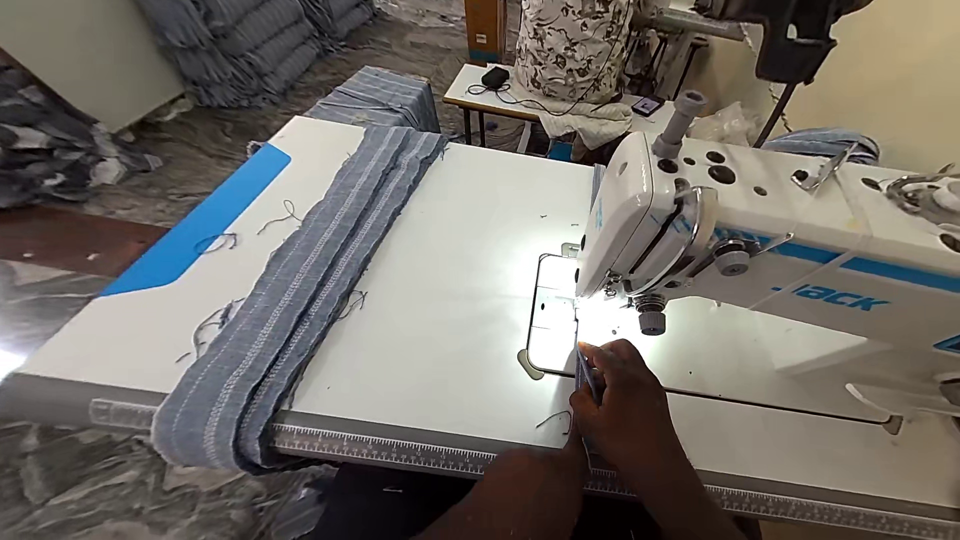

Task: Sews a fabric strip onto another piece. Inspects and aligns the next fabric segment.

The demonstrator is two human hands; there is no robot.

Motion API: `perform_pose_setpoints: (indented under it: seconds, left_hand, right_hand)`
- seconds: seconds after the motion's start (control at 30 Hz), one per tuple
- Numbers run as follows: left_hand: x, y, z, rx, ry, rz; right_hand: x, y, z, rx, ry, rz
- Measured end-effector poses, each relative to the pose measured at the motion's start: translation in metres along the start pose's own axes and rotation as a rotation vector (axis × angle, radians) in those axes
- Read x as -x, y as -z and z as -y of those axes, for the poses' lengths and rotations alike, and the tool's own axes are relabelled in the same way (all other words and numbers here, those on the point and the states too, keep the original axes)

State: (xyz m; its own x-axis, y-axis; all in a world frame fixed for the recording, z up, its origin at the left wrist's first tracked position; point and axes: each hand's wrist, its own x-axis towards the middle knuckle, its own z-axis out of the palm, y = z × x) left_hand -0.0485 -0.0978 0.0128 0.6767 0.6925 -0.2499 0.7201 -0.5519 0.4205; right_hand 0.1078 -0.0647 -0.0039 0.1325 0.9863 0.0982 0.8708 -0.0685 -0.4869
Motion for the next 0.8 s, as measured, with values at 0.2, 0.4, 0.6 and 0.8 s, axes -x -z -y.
perform_pose_setpoints:
  seconds: [0.2,0.4,0.6,0.8]
  left_hand:
    - [-0.014,0.029,0.005,0.032,0.014,0.232]
    - [-0.007,0.033,0.060,0.112,0.031,-0.526]
    - [-0.043,0.033,0.037,0.739,0.126,0.073]
    - [0.037,-0.011,0.066,0.599,0.005,0.233]
  right_hand:
    - [-0.012,0.002,0.001,0.012,-0.020,0.025]
    - [0.039,0.028,-0.030,-0.416,-0.061,0.172]
    - [0.049,0.033,-0.027,-0.856,0.005,0.024]
    - [0.062,0.011,-0.045,-0.913,0.008,0.095]
